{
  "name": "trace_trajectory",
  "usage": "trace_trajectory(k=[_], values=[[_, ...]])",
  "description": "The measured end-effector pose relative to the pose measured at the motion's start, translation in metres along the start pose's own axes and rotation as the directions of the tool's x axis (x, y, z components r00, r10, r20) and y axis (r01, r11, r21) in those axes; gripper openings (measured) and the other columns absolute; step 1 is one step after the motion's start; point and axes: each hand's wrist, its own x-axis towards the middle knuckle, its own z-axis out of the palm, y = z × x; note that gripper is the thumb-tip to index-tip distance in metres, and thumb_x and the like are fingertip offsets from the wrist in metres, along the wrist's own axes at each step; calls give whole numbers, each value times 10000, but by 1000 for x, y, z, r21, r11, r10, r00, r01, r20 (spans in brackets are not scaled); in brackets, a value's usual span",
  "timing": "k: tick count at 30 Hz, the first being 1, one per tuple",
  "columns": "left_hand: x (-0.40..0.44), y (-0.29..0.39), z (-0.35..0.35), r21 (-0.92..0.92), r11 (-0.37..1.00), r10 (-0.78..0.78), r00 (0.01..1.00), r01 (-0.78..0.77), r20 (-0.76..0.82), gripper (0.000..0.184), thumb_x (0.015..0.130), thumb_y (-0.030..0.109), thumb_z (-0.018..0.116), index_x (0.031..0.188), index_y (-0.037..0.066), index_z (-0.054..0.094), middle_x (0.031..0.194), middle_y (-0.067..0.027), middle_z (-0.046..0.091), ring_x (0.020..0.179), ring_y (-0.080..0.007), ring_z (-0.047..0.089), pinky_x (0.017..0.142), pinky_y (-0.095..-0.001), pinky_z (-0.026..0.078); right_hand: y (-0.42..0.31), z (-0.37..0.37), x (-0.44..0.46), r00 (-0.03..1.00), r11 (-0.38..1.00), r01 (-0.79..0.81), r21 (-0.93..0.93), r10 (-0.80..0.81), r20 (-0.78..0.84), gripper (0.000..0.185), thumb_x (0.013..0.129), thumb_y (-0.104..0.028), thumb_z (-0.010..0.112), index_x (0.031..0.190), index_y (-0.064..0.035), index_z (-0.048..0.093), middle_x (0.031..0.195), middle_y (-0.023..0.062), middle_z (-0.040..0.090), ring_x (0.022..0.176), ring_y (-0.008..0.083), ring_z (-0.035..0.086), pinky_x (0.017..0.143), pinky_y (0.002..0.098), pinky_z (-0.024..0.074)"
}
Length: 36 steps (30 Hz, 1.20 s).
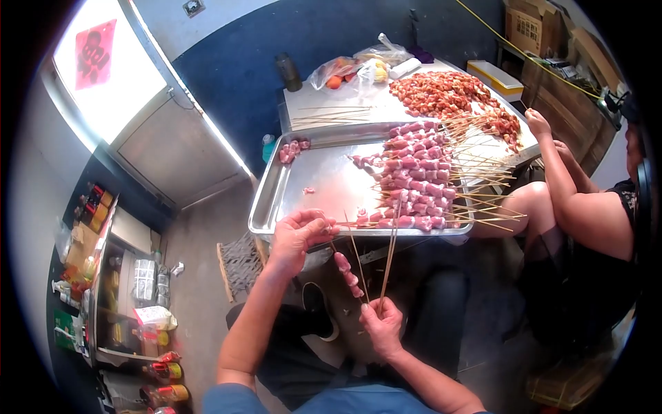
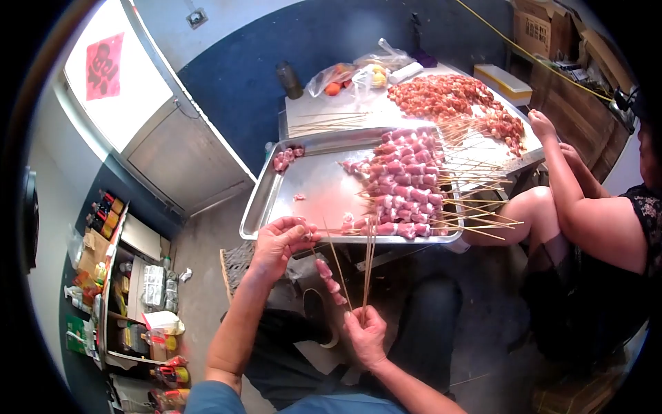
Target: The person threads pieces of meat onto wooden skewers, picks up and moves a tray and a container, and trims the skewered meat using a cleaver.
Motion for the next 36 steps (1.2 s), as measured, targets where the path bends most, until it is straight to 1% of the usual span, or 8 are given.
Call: trace_trajectory(k=[6,16,19,21,24,28,31,36], values=[[-6,-1,4,147,989,-23,997,12,78,216,872,81,658,1044,-35,599,956,-176,681,869,-256,691,785,-359,575,3,-1,1,999,999,32,-10,-32,-9,145,888,-116,646,831,-56,527,679,-2,570,569,48,511,526,186,404],[-23,-24,16,90,996,-26,981,9,194,240,894,99,633,1090,-33,587,1009,-166,673,862,-229,669,805,-358,552,1,0,3,998,999,43,-14,-43,-42,136,894,-113,630,846,-66,511,663,6,563,520,45,476,474,182,365],[-31,-31,29,-30,999,-28,989,33,146,234,941,162,578,1096,-10,548,960,-149,655,837,-235,662,773,-351,554,-4,1,2,998,1000,13,-10,-14,-56,137,892,-101,637,824,-45,532,700,-15,565,606,43,527,562,191,426],[-39,-36,42,-204,975,-76,995,88,67,238,989,256,496,1047,25,485,785,-79,571,652,-187,602,626,-300,523,-6,6,2,999,1000,23,-9,-23,-44,135,892,-101,636,826,-43,534,706,-14,566,611,41,524,564,193,426],[-38,-60,43,-334,941,-30,998,48,60,276,1016,335,409,997,63,452,689,-56,487,561,-173,534,532,-284,472,-11,21,-2,1000,1000,3,-21,-4,-30,124,899,-95,627,836,-36,538,717,-9,571,628,36,517,574,195,424],[-42,-64,47,-336,941,3,995,-37,-101,345,1019,386,375,834,99,422,603,-35,434,439,-143,422,404,-253,363,-14,30,-8,999,993,46,-108,-45,7,117,928,-138,581,875,-54,520,699,15,596,491,40,466,428,187,366],[-38,-60,39,-371,927,-16,982,-57,-191,370,1016,400,377,788,111,408,573,-25,405,420,-128,381,372,-256,310,-15,31,-11,997,989,53,-139,-45,55,98,932,-124,573,899,-45,525,722,22,608,506,39,469,447,184,376],[-36,-60,33,-430,900,-15,981,-71,-194,376,1011,440,373,829,119,444,602,-28,425,440,-139,391,400,-264,324,-16,33,-12,996,993,54,-102,-46,78,81,939,-103,566,922,-38,521,753,29,612,525,44,479,486,182,388]])
